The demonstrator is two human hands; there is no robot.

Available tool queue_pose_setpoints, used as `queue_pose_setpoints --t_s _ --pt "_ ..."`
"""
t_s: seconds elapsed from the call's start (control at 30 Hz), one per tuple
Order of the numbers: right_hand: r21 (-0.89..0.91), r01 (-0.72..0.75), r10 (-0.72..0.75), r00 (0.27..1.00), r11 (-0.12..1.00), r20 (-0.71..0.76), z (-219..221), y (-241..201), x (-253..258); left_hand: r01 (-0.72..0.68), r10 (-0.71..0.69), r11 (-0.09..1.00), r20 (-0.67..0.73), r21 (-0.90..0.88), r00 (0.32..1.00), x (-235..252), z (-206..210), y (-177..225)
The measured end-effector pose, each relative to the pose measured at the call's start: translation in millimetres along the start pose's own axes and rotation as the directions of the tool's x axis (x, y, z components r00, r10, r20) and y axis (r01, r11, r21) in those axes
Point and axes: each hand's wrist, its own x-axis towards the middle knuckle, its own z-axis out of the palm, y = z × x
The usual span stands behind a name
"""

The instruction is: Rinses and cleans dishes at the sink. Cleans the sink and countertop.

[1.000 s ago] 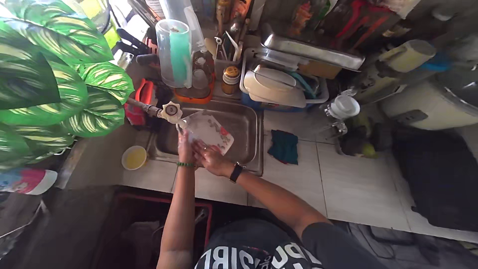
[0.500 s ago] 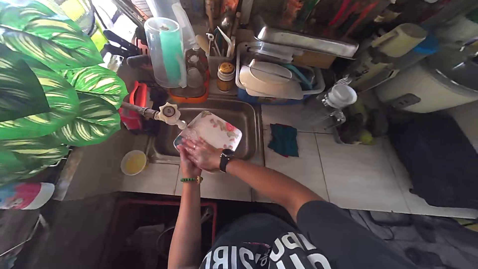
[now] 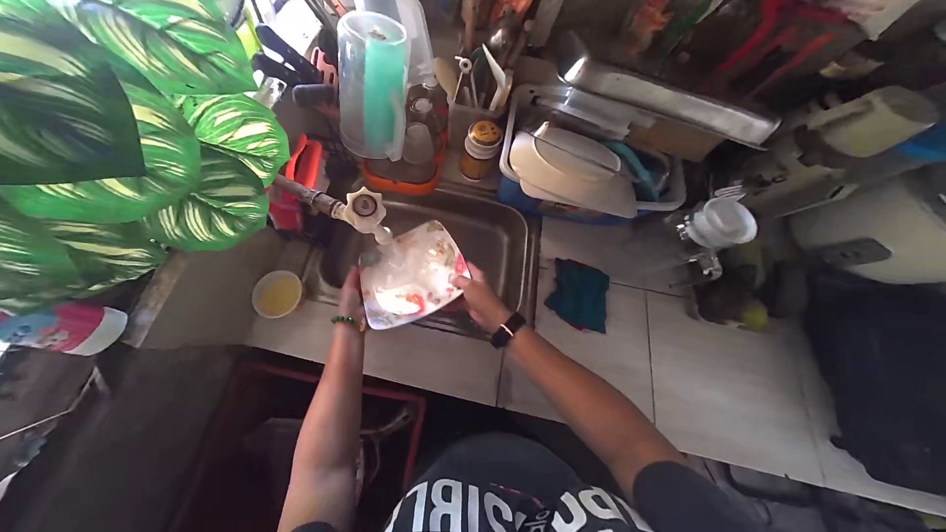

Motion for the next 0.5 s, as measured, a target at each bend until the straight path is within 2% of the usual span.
queue_pose_setpoints --t_s 0.07,0.13,0.2,0.3,0.4,0.47,0.5 --pt "-0.008 0.064 -0.064 0.998 0.998 -0.026 20 -9 4 -0.119 0.122 0.992 -0.119 0.030 0.985 16 -4 11" --pt "-0.032 0.111 -0.113 0.992 0.993 -0.053 34 -18 4 -0.233 0.265 0.958 -0.205 0.166 0.942 27 -11 13" --pt "-0.047 0.146 -0.148 0.988 0.988 -0.051 39 -23 -2 -0.348 0.434 0.847 -0.146 0.402 0.889 20 -24 9" --pt "-0.034 0.153 -0.154 0.988 0.988 -0.032 32 -15 -9 -0.476 0.607 0.503 0.097 0.722 0.789 8 -66 -13" --pt "0.031 0.071 -0.070 0.997 0.997 -0.019 22 -4 -18 -0.491 0.551 0.170 0.330 0.855 0.766 9 -111 -37" --pt "0.105 -0.018 0.019 1.000 0.994 -0.005 17 5 -23 -0.499 0.504 -0.077 0.466 0.863 0.727 16 -130 -48" --pt "0.135 -0.053 0.051 0.999 0.989 0.012 16 9 -22 -0.488 0.484 -0.165 0.501 0.857 0.717 18 -133 -49"
